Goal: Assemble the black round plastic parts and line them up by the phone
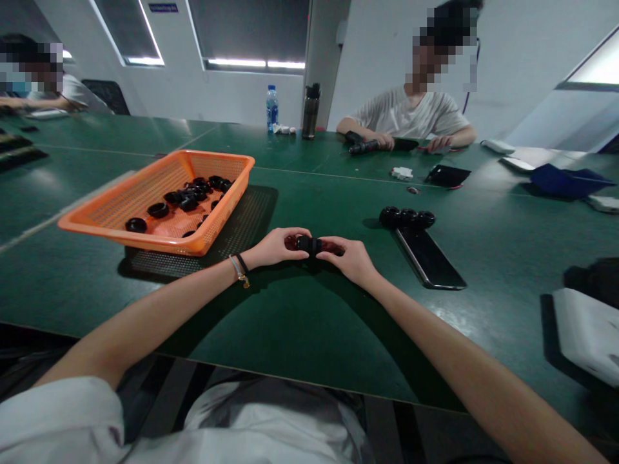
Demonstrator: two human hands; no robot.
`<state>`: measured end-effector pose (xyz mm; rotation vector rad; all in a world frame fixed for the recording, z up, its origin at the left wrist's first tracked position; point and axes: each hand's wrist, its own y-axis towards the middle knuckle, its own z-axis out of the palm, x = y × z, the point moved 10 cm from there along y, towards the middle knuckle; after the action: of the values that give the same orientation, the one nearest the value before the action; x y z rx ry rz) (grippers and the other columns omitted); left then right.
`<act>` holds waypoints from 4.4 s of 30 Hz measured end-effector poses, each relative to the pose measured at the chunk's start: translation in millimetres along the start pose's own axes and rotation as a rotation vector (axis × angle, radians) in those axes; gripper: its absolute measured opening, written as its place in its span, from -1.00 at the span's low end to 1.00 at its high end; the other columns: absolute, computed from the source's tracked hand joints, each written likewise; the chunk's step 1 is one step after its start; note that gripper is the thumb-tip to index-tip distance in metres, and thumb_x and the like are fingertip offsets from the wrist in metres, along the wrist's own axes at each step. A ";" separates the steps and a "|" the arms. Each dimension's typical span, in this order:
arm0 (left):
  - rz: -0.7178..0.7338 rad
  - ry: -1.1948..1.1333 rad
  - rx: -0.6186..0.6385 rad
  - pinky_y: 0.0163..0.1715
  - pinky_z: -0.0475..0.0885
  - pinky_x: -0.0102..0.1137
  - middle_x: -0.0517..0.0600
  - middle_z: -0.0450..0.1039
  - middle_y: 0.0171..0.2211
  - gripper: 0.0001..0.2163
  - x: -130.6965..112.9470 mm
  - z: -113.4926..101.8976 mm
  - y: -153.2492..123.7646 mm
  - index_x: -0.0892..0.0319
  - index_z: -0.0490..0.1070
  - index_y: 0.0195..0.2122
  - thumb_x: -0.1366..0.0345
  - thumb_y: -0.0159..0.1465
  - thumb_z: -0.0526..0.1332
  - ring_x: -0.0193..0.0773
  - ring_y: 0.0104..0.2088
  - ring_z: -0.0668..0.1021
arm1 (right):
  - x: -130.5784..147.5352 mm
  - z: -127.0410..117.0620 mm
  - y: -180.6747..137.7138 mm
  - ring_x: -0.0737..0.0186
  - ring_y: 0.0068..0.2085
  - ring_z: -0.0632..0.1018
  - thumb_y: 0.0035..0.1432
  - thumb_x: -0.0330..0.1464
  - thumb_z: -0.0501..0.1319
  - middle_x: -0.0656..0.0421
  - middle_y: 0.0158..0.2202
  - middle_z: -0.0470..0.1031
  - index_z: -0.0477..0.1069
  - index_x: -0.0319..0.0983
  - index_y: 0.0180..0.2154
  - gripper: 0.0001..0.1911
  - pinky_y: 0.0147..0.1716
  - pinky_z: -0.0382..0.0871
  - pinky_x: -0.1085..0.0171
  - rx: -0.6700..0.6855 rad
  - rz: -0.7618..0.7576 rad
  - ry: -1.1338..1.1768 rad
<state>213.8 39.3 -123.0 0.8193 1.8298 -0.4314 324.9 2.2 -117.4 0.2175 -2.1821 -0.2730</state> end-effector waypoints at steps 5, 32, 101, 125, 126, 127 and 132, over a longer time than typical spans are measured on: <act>0.005 0.001 0.001 -0.29 0.37 -0.42 -0.04 0.42 -0.33 -0.59 0.1 0.5 0.5 0.27 0.35 -0.14 0.31 -0.05 0.30 -0.36 -0.37 0.45 | 0.1 0.0 0.7 0.22 -0.37 0.56 -0.07 -0.39 0.28 0.16 -0.38 0.58 0.49 -0.24 -0.22 -0.72 -0.31 0.44 0.23 0.005 0.002 -0.007; 0.034 0.027 0.000 -0.30 0.37 -0.45 -0.03 0.42 -0.33 -0.59 -1.8 0.0 0.3 0.28 0.36 -0.14 0.31 -0.04 0.30 -0.36 -0.37 0.46 | 9.3 -1.0 -2.1 0.25 -0.38 0.54 -0.11 -0.46 0.28 0.21 -0.43 0.54 0.43 -0.22 -0.23 -0.70 -0.30 0.42 0.24 0.005 -0.019 -0.018; 0.003 -0.002 0.011 -0.26 0.38 -0.41 -0.03 0.43 -0.31 -0.59 -0.5 -0.1 -0.4 0.26 0.36 -0.14 0.32 -0.05 0.31 -0.35 -0.34 0.47 | 12.1 -0.5 -0.2 0.24 -0.39 0.52 0.00 -0.34 0.23 0.14 -0.35 0.55 0.48 -0.22 -0.26 -0.79 -0.38 0.39 0.26 0.007 -0.064 -0.126; 0.013 0.030 0.013 -0.26 0.37 -0.41 -0.04 0.41 -0.32 -0.59 -0.3 0.2 0.4 0.28 0.35 -0.14 0.30 -0.05 0.30 -0.35 -0.35 0.46 | 9.8 3.3 -0.9 0.26 -0.36 0.55 -0.07 -0.45 0.27 0.20 -0.39 0.55 0.42 -0.22 -0.20 -0.70 -0.28 0.41 0.24 0.040 -0.029 -0.060; 0.015 0.028 0.013 -0.26 0.37 -0.41 -0.04 0.42 -0.32 -0.59 -0.2 0.2 0.4 0.27 0.35 -0.14 0.30 -0.05 0.30 -0.35 -0.34 0.46 | 9.6 3.4 -0.8 0.25 -0.36 0.55 -0.07 -0.45 0.27 0.20 -0.39 0.55 0.42 -0.23 -0.20 -0.70 -0.28 0.41 0.24 0.042 -0.028 -0.062; 0.017 0.026 0.012 -0.26 0.38 -0.41 -0.04 0.42 -0.32 -0.59 -0.1 0.1 0.4 0.27 0.35 -0.14 0.31 -0.05 0.30 -0.35 -0.35 0.46 | 9.3 3.5 -0.8 0.25 -0.36 0.55 -0.07 -0.45 0.27 0.19 -0.39 0.55 0.42 -0.23 -0.20 -0.70 -0.28 0.41 0.24 0.043 -0.026 -0.065; 0.015 0.019 0.010 -0.26 0.37 -0.41 -0.03 0.42 -0.31 -0.59 -0.4 0.0 0.4 0.28 0.35 -0.15 0.30 -0.05 0.30 -0.35 -0.34 0.46 | 9.9 3.3 -1.1 0.24 -0.36 0.55 -0.05 -0.43 0.27 0.18 -0.38 0.56 0.43 -0.23 -0.19 -0.70 -0.28 0.41 0.24 0.046 -0.026 -0.084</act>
<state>214.2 39.4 -122.6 0.8459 1.8390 -0.4245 316.6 -1.0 -111.9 0.2650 -2.2717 -0.2513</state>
